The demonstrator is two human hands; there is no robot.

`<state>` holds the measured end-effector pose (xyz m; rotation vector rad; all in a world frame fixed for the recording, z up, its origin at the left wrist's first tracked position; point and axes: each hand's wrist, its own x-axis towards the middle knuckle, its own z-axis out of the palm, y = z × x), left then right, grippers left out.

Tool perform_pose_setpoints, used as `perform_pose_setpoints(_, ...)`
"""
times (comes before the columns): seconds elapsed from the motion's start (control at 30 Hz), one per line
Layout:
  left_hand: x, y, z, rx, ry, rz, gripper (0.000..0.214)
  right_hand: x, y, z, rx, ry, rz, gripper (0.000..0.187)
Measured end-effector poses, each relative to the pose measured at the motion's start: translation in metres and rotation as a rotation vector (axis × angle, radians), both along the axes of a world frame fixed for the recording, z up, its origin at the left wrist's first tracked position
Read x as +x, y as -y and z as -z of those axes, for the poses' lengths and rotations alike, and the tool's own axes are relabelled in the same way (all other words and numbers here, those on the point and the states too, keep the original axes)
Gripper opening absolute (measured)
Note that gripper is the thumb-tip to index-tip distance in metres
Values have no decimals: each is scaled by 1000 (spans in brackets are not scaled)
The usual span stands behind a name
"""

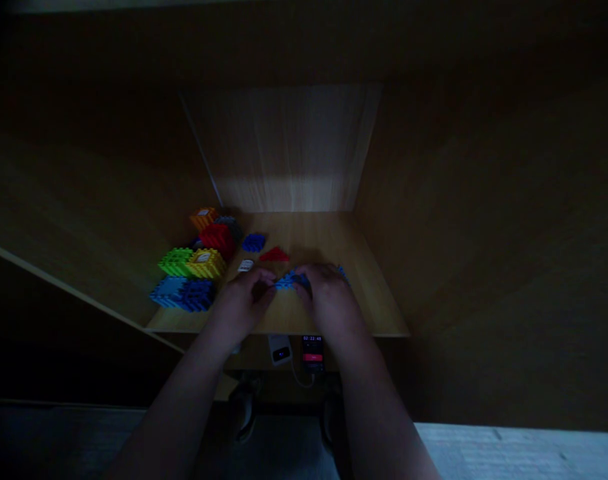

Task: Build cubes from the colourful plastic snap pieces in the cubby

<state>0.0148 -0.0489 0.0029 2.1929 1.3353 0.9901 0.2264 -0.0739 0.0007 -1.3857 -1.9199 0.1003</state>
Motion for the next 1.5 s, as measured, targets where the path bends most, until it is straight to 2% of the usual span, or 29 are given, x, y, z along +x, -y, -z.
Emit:
perform_pose_setpoints(0.17,0,0,0,-1,-1,-2,21,-1,-3,7,-9,23,-6,15)
perform_pose_setpoints(0.67,0,-1,0,3,-16,-4,21,-5,-4,8,-23,52,-25,17)
perform_pose_setpoints(0.83,0,0,-2,-3,-6,7,20,-5,-1,2,-17,55,-21,15)
perform_pose_setpoints(0.97,0,1,-1,-9,11,-5,20,11,4,-6,14,74,137,20)
perform_pose_setpoints(1.1,0,1,-1,-12,17,-3,21,37,7,-4,-20,172,337,24)
perform_pose_setpoints(1.3,0,0,0,-21,13,-6,21,49,7,3,-134,218,415,28)
perform_pose_setpoints(1.5,-1,-1,4,-16,20,-9,21,44,3,2,-142,146,427,20)
